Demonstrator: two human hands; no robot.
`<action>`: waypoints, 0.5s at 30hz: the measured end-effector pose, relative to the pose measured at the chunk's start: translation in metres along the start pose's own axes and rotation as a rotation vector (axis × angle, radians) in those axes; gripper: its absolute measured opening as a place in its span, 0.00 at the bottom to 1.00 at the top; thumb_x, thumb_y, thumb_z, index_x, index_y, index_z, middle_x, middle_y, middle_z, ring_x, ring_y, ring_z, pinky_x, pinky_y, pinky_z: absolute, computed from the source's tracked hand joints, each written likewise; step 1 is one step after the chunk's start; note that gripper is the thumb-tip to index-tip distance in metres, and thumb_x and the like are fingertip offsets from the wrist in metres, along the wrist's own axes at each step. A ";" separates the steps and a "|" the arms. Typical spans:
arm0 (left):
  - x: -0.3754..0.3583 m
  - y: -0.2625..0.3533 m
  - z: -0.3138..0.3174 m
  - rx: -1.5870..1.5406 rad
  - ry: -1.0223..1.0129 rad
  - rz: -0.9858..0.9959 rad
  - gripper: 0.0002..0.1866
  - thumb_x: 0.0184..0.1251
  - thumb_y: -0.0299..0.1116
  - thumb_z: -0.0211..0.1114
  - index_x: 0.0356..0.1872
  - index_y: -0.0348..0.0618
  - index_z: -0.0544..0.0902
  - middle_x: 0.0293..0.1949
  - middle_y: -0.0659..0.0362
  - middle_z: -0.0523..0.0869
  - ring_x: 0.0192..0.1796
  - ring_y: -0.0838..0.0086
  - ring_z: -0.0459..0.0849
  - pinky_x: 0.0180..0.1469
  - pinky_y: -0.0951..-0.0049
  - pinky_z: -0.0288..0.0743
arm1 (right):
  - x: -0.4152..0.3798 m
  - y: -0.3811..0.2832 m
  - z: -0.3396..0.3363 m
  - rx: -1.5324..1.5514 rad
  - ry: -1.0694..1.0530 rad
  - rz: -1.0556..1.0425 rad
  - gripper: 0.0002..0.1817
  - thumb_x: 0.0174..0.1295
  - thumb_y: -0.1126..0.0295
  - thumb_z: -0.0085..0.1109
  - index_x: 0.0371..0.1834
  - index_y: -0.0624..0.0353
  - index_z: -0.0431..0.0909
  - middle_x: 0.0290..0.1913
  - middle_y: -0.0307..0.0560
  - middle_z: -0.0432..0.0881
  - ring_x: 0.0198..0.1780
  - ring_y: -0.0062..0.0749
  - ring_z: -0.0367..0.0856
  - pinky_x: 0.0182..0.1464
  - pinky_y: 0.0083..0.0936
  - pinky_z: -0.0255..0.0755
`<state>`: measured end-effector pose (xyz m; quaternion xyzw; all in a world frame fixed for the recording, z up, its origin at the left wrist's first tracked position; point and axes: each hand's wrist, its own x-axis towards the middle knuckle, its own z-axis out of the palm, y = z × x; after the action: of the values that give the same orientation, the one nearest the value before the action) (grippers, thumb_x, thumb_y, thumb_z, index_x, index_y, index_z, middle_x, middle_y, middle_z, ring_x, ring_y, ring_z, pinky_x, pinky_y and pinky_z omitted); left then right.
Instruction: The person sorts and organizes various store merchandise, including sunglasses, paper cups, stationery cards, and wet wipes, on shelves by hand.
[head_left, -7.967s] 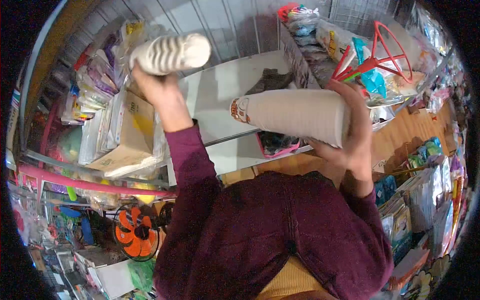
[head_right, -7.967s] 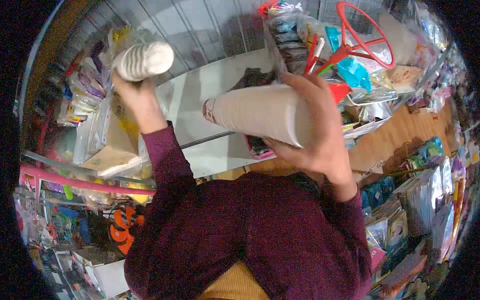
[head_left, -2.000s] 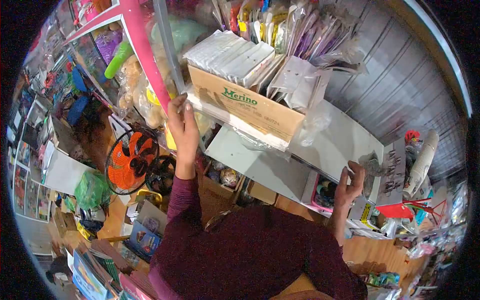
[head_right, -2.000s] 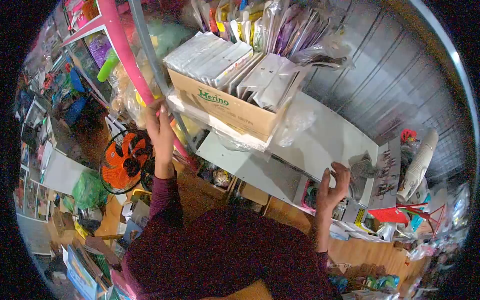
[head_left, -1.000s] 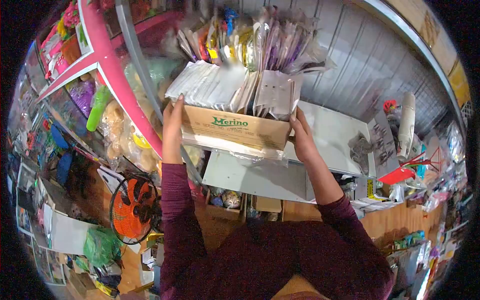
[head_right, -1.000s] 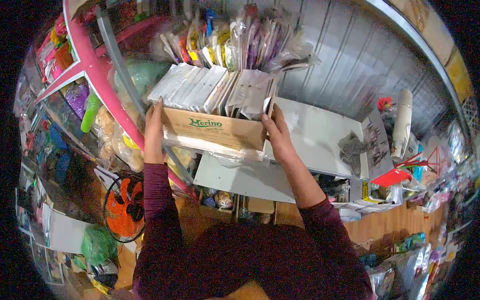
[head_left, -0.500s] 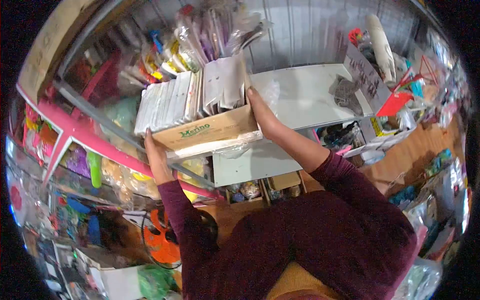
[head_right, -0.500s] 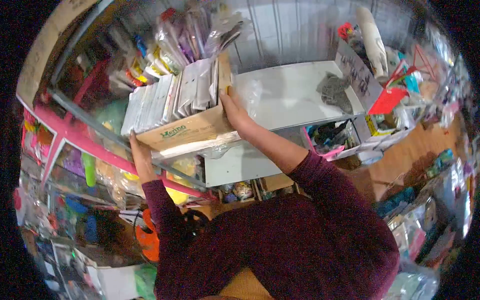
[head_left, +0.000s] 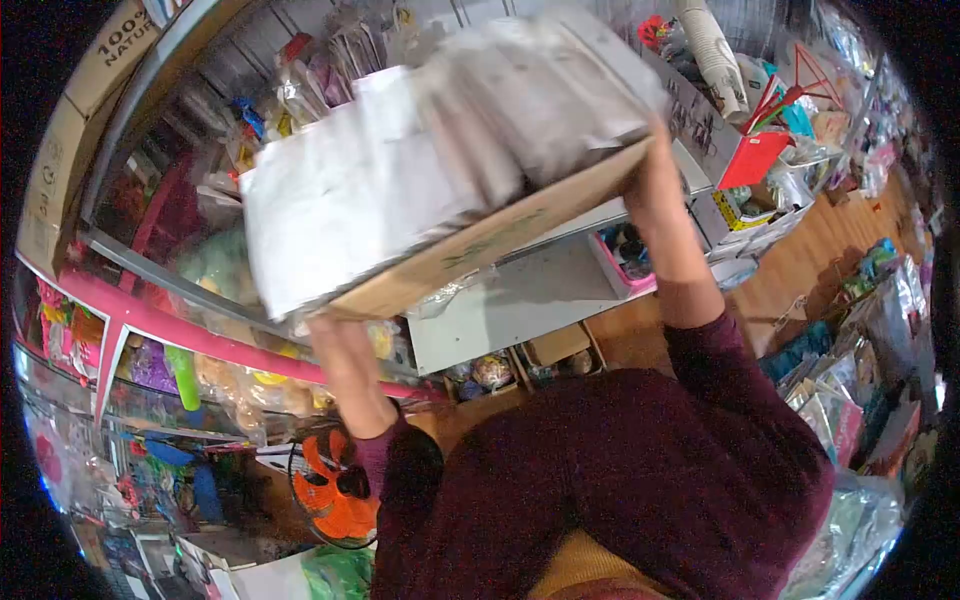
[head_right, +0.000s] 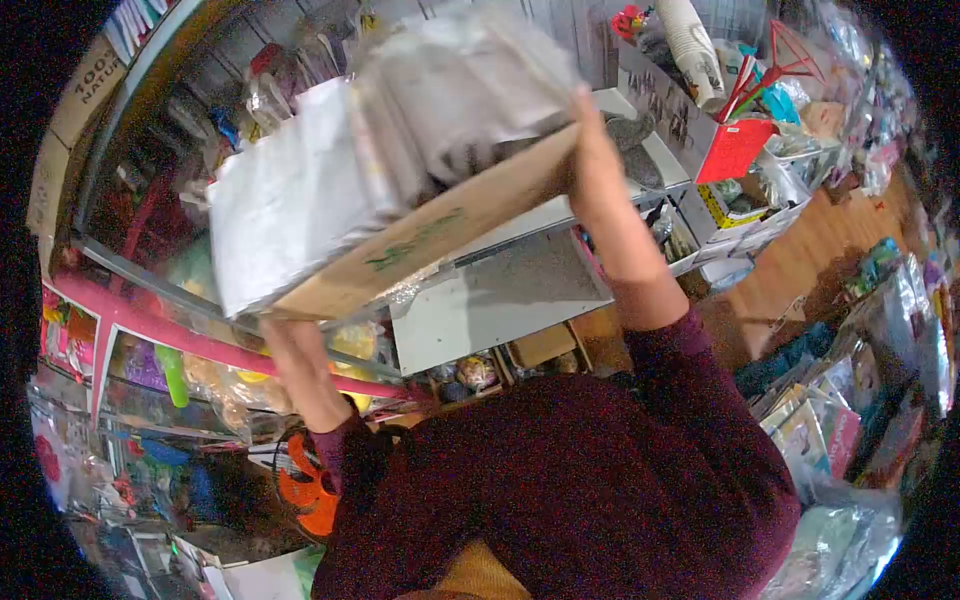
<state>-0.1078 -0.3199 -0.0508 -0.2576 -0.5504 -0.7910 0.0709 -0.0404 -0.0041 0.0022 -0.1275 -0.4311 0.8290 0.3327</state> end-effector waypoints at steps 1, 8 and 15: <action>-0.009 -0.003 0.017 0.010 -0.071 -0.035 0.37 0.68 0.52 0.52 0.67 0.37 0.52 0.66 0.48 0.59 0.68 0.58 0.59 0.68 0.59 0.51 | 0.006 -0.009 -0.012 0.026 0.037 -0.052 0.32 0.67 0.47 0.38 0.65 0.60 0.59 0.62 0.50 0.68 0.62 0.42 0.67 0.63 0.38 0.61; -0.029 -0.036 0.093 0.059 -0.267 -0.077 0.34 0.67 0.41 0.55 0.63 0.28 0.50 0.58 0.48 0.66 0.60 0.64 0.65 0.63 0.69 0.54 | 0.083 -0.009 -0.104 0.140 0.051 -0.062 0.33 0.66 0.46 0.39 0.65 0.61 0.59 0.57 0.53 0.71 0.55 0.41 0.73 0.58 0.36 0.67; -0.040 -0.064 0.134 0.263 -0.368 -0.155 0.37 0.61 0.38 0.59 0.65 0.27 0.52 0.63 0.42 0.59 0.67 0.57 0.56 0.68 0.63 0.44 | 0.154 0.001 -0.136 -0.079 0.033 -0.185 0.39 0.63 0.40 0.43 0.67 0.59 0.57 0.63 0.51 0.66 0.62 0.42 0.67 0.64 0.37 0.60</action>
<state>-0.0545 -0.1805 -0.0892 -0.3428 -0.6705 -0.6553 -0.0584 -0.0880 0.1834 -0.0676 -0.1139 -0.4680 0.7748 0.4096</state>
